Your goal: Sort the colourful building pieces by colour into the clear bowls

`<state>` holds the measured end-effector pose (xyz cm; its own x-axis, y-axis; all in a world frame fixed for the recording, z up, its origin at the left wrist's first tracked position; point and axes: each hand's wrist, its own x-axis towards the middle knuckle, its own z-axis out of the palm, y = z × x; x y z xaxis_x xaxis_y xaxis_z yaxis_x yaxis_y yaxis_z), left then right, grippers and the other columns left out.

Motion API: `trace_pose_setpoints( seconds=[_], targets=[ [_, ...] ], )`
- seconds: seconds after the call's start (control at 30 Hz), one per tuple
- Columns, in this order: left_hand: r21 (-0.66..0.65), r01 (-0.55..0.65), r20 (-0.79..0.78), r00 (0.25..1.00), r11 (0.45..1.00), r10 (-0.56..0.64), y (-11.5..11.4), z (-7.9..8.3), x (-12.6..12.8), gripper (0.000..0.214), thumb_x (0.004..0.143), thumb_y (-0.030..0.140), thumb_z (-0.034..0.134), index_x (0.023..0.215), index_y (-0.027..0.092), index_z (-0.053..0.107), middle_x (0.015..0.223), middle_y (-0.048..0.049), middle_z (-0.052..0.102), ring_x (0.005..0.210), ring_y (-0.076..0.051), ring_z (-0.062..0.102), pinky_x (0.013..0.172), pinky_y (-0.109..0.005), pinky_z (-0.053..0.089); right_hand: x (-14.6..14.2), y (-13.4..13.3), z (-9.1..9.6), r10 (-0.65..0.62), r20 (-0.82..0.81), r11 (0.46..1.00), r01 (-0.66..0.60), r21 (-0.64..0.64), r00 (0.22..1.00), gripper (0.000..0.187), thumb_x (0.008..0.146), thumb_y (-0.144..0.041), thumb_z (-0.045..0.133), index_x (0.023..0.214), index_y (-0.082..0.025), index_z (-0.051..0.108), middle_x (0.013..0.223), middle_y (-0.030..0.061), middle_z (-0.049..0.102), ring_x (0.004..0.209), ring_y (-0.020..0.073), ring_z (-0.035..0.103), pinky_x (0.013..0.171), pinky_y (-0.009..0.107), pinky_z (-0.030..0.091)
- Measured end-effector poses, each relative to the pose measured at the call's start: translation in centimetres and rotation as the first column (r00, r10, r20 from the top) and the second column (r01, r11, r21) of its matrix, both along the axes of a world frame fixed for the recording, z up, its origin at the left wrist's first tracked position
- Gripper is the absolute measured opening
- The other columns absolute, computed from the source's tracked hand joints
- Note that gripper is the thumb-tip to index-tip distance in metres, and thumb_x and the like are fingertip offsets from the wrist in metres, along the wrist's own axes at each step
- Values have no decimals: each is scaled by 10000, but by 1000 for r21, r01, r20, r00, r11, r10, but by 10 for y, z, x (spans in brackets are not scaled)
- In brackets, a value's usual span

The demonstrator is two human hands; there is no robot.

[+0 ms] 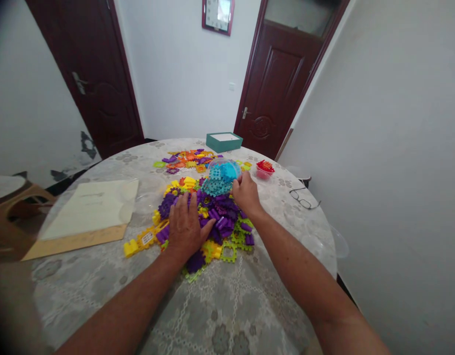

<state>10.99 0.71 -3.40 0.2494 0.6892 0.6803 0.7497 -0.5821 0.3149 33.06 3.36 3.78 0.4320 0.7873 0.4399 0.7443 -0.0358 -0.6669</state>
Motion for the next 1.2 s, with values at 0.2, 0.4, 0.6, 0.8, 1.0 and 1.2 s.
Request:
trace_pose_setpoints(
  seconds=[0.2, 0.4, 0.6, 0.8, 1.0, 1.2],
  targets=[
    [-6, -12, 13, 1000, 1000, 12, -1, 0, 1, 987, 917, 544, 686, 1656, 65, 240, 1691, -291, 302, 1585, -449, 267, 1268, -642, 240, -17, -5, -6, -53, 268, 986, 7, 169, 962, 71, 948, -270, 505, 901, -252, 455, 838, 34, 579, 809, 230, 562, 773, 342, 434],
    [34, -5, 49, 999, 999, 3, 0, 0, 1, 1005, 932, 561, 664, 1670, 69, 192, 1694, -300, 287, 1592, -454, 247, 1257, -652, 250, -26, -6, -1, -61, 320, 976, -11, 219, 946, 102, 977, -256, 482, 890, -258, 428, 863, 33, 547, 822, 228, 513, 771, 336, 397],
    [34, 15, 2, 1000, 999, -15, -3, 2, 0, 900, 942, 574, 648, 1646, 117, 323, 1701, -263, 306, 1597, -441, 244, 1268, -660, 207, -26, -8, -11, -78, 337, 968, -10, 251, 938, 125, 983, -226, 492, 880, -257, 428, 868, 28, 539, 807, 216, 497, 746, 326, 394],
    [24, 44, -27, 999, 999, -43, -10, 7, 2, 942, 885, 692, 662, 1619, 159, 405, 1716, -224, 302, 1613, -425, 207, 1288, -642, 160, -15, -10, -5, -154, 361, 936, 20, 350, 920, 146, 975, -240, 526, 873, -257, 423, 845, 24, 533, 790, 216, 494, 712, 323, 384],
    [56, 61, -34, 998, 997, -59, -14, 10, 1, 1001, 866, 709, 677, 1629, 136, 374, 1713, -242, 298, 1620, -420, 188, 1293, -646, 132, -8, -17, 1, -182, 377, 932, 37, 361, 908, 150, 971, -228, 522, 866, -258, 419, 845, 27, 532, 801, 216, 500, 718, 324, 393],
    [38, 100, -74, 992, 994, -97, -12, 9, 3, 929, 890, 673, 670, 1611, 147, 411, 1679, -218, 380, 1602, -431, 233, 1289, -666, 119, 7, -18, -1, -189, 390, 940, 51, 337, 901, 147, 963, -233, 522, 861, -259, 419, 829, 19, 517, 799, 215, 493, 727, 323, 394]
  ],
)
